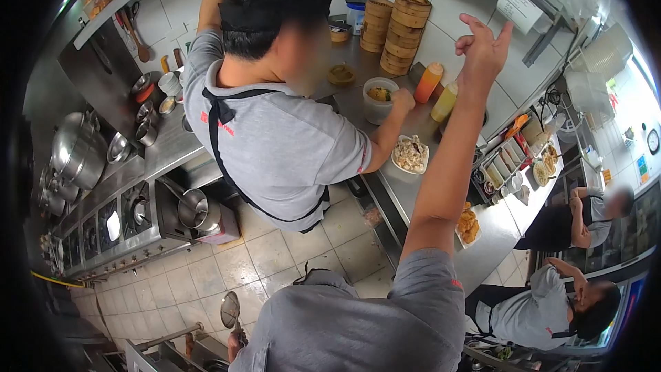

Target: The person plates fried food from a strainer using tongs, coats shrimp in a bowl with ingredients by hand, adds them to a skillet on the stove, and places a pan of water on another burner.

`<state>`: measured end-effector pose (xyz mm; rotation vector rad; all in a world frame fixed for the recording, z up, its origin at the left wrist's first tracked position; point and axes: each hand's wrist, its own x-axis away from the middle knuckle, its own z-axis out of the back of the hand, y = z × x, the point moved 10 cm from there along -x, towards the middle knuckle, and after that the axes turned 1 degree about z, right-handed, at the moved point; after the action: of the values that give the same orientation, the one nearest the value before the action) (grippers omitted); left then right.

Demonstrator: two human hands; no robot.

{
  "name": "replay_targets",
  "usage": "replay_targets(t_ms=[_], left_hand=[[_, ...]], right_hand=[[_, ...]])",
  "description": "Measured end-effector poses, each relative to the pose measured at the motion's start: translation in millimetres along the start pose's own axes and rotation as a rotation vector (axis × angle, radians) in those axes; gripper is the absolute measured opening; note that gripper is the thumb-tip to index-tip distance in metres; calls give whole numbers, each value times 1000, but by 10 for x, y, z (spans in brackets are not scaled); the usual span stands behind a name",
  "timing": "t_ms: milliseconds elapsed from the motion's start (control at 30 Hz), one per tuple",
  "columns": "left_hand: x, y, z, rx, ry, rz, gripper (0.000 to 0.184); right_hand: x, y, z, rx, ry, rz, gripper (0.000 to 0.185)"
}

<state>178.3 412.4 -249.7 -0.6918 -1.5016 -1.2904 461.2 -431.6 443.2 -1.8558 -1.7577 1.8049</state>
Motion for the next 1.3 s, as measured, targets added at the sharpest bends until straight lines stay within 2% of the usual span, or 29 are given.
replay_targets(t_ms=[100,200,233,367,433,500,567,600,667,700,767,833,867,900,933,967,1000,1033,1067,1100,1133,1200,1233,1267,1300], left_hand=[[-41,-54,71,69,29,6,13],[22,198,124,22,65,-129,16],[51,212,173,12,107,-65,17],[4,462,243,-27,71,-41,17],[-200,478,362,43,76,9,24],[-296,522,481,47,53,3,24],[-398,602,539,46,17,-26,24],[-447,637,556,40,-40,-44,22],[-542,644,705,17,0,-25,20],[-514,691,744,-4,7,-33,19],[-453,748,868,0,-33,-67,14],[-469,774,986,-13,-39,-67,15],[-504,744,1059,6,-36,-52,15],[-515,691,1134,28,-33,-36,16],[-509,674,1184,36,-39,-33,16],[-501,668,1257,39,-45,-35,16],[-521,703,1311,31,-58,-40,16],[-541,687,1371,21,-87,-2,15],[-488,711,1414,10,-98,0,15],[-348,748,1485,-45,-44,-9,14],[-230,816,1545,-95,10,-23,14],[-403,802,1740,-153,43,-9,13],[-893,579,1913,-41,-49,-14,10],[-1126,478,2003,66,-139,-14,9],[-1190,464,2129,82,-78,9,8]], right_hand=[[-59,118,53,39,-9,-32,92],[39,115,88,83,-14,-50,91],[83,109,87,89,-17,-68,91],[386,-52,81,101,47,-70,81],[636,-255,-13,65,74,-10,67],[1148,-432,-224,65,30,37,42],[2030,-502,-630,-222,152,-50,29],[2505,-560,-999,-253,-15,-22,19],[3746,-182,-1746,-249,-206,-370,18],[4439,-29,-2286,-393,-397,-592,19],[5824,282,-2954,62,-1241,-601,24],[7201,1064,-2705,283,-1652,-258,24],[7679,1604,-2369,464,-1791,-563,26],[8083,2237,-1768,375,-1526,-776,30],[8371,2840,-948,647,-1291,-649,33],[8392,3012,-24,1142,-1131,-1064,38],[8295,2830,615,1278,-918,-1297,39],[8145,2469,1066,1366,-665,-1377,36],[8151,2187,1429,1227,-472,-1578,30],[8325,2094,1770,1143,-393,-1688,28],[8570,2046,2194,1127,-223,-1787,27],[8743,1881,2358,1245,-454,-1835,26],[8735,1705,2241,1367,-859,-1748,25],[8785,1611,2146,1368,-853,-1755,25],[8901,1590,1992,1369,-904,-1788,23]])
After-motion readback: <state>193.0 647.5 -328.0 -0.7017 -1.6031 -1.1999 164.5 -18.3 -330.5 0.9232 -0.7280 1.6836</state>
